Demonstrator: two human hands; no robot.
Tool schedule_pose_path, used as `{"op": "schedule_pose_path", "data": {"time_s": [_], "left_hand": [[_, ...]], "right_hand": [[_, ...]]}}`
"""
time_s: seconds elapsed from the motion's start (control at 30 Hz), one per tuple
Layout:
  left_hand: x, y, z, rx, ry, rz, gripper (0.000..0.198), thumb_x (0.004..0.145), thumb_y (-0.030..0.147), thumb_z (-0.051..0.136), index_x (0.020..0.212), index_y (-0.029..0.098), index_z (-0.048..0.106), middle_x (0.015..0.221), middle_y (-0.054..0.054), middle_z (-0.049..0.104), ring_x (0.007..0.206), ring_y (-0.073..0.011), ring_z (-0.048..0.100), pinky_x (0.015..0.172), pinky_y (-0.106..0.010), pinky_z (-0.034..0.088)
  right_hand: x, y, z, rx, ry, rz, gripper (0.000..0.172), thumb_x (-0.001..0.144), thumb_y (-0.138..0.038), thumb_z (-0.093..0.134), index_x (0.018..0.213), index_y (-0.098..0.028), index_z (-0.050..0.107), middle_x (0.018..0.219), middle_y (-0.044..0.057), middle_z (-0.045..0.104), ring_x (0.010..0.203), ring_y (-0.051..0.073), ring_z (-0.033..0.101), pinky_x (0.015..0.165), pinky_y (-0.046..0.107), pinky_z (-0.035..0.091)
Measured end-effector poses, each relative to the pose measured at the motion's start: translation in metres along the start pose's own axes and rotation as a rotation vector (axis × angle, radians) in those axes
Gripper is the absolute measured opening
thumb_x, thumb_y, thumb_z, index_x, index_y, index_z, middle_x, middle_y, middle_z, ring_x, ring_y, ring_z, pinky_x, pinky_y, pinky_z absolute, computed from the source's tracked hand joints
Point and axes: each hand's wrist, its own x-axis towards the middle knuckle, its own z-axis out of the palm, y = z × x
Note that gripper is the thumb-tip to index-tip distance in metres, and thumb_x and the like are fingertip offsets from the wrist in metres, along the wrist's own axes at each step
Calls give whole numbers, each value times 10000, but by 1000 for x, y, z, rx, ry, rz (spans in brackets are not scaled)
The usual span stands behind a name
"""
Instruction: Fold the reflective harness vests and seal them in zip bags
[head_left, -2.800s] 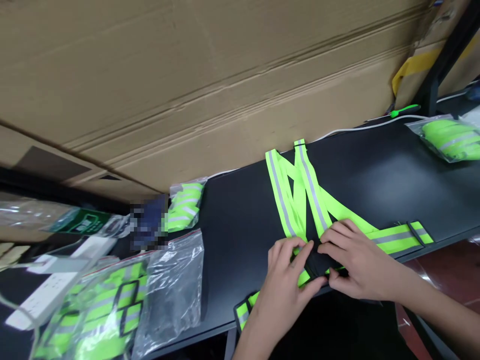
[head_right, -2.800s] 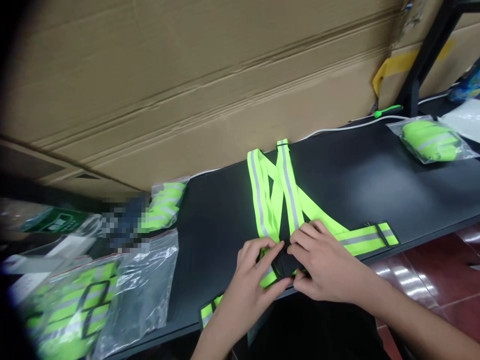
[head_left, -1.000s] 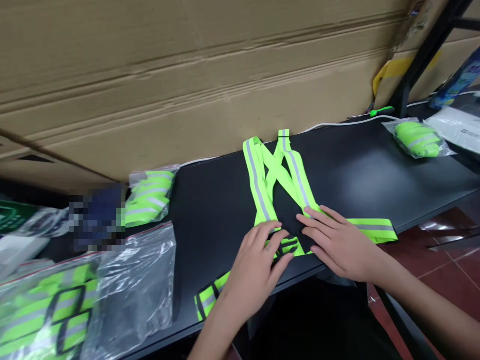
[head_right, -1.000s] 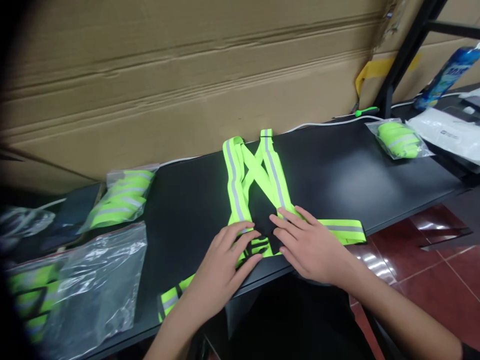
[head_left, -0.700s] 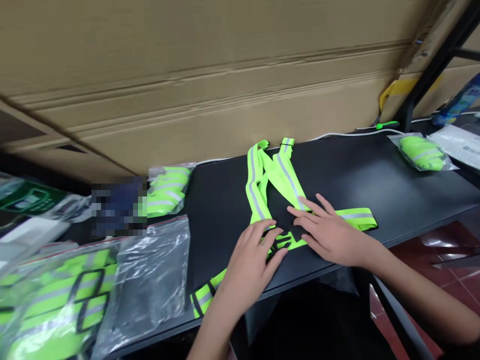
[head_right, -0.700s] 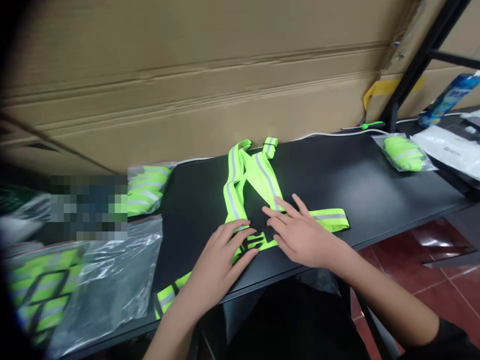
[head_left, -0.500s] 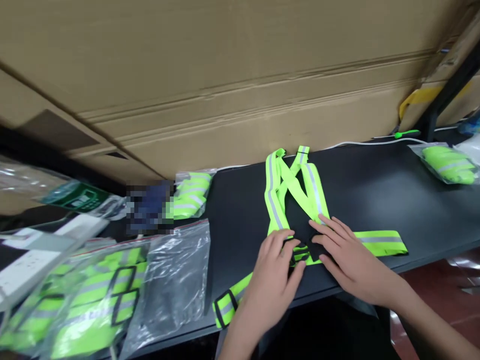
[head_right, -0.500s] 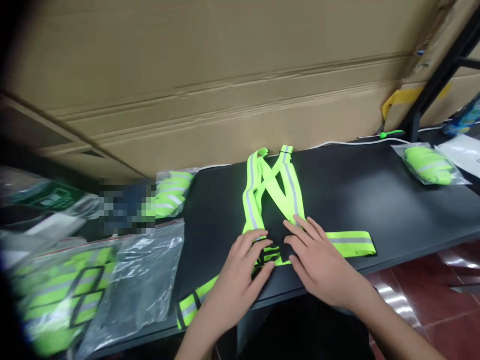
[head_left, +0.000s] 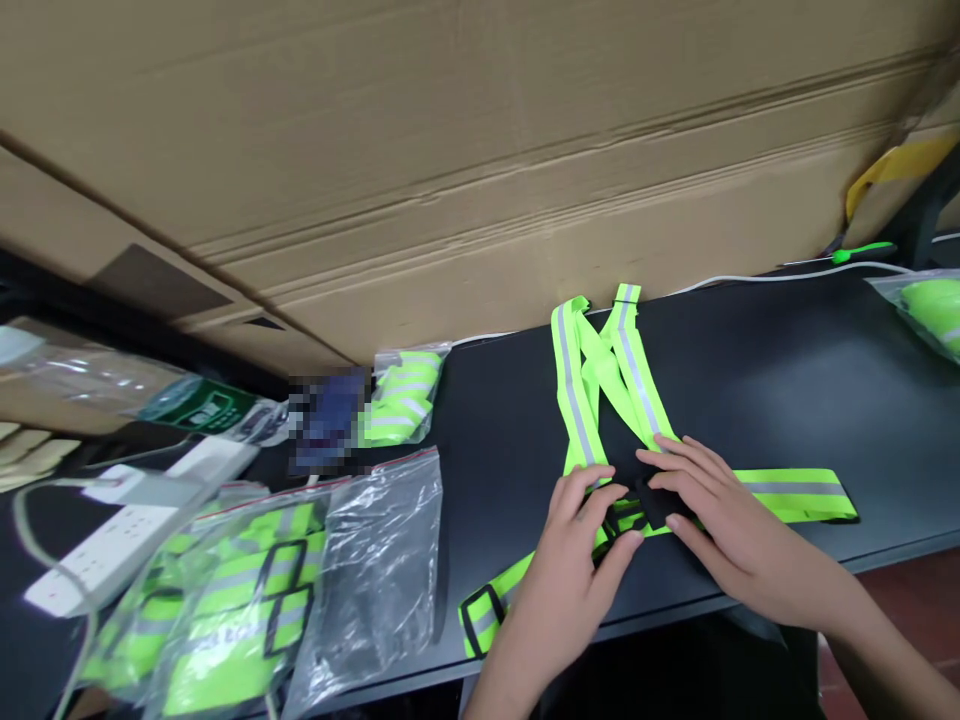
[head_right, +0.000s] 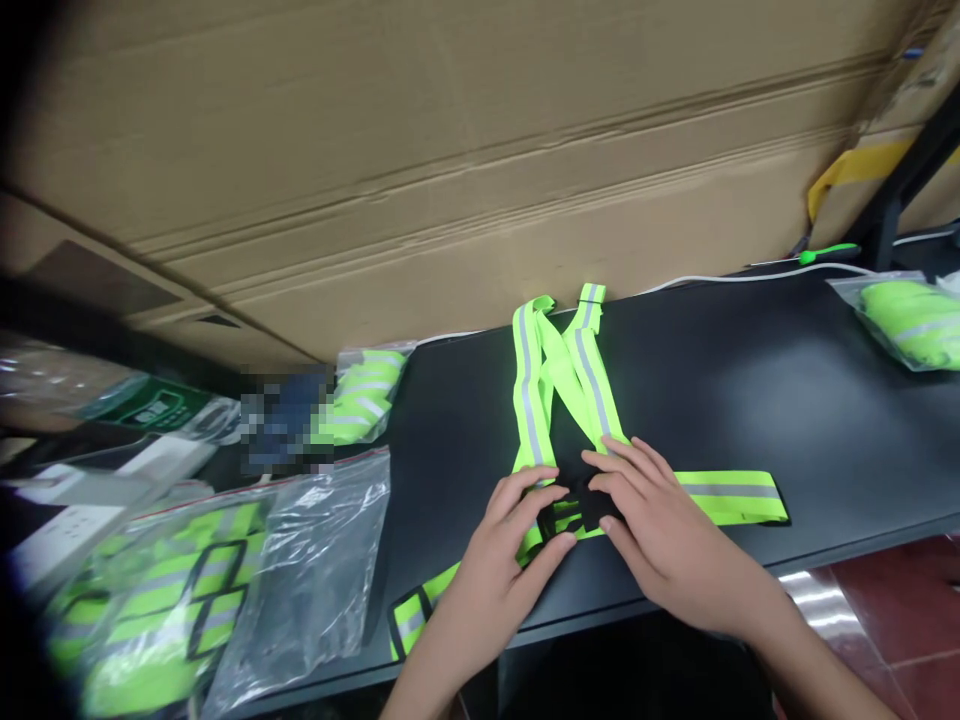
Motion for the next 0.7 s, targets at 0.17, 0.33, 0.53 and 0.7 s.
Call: {"op": "schedule_pose_path", "data": {"time_s": [0.17, 0.33, 0.53, 0.7], "left_hand": [[3, -8, 5, -46, 115, 77, 308, 877, 232, 743, 1174, 227, 662, 1328, -98, 630, 1252, -255, 600, 1055, -430, 531], [5, -13, 8, -109, 209, 105, 568, 681, 205, 907, 1190, 225, 656, 1239, -76, 722, 1162, -246, 684, 1029, -388, 566], [4, -20, 21, -40, 258, 98, 879, 526, 267, 977, 1322, 252, 606, 1231, -96, 737, 1145, -308, 704, 1000, -420, 594], [2, -25, 32, -36, 258, 103, 1032, 459, 208, 1003, 1389, 232, 557, 1261, -124, 720, 1171, -334, 687, 1013, -420, 586]], "right_hand": [[6, -3, 2, -69, -31, -44, 319, 1020, -205, 439, 1332, -208, 507, 1501, 84, 516, 1513, 248, 293, 1227, 571, 319], [8, -13, 4, -132, -67, -85, 406, 1005, -150, 415, 1409, -157, 455, 1504, 127, 514, 1538, 261, 225, 1213, 565, 349], [9, -25, 12, -201, -54, -141, 555, 925, -55, 403, 1478, -55, 354, 1491, 221, 505, 1535, 304, 208, 1173, 563, 405], [8, -25, 18, -214, -16, -137, 560, 906, -65, 420, 1464, -53, 370, 1511, 232, 479, 1498, 313, 318, 1131, 522, 471]]}}
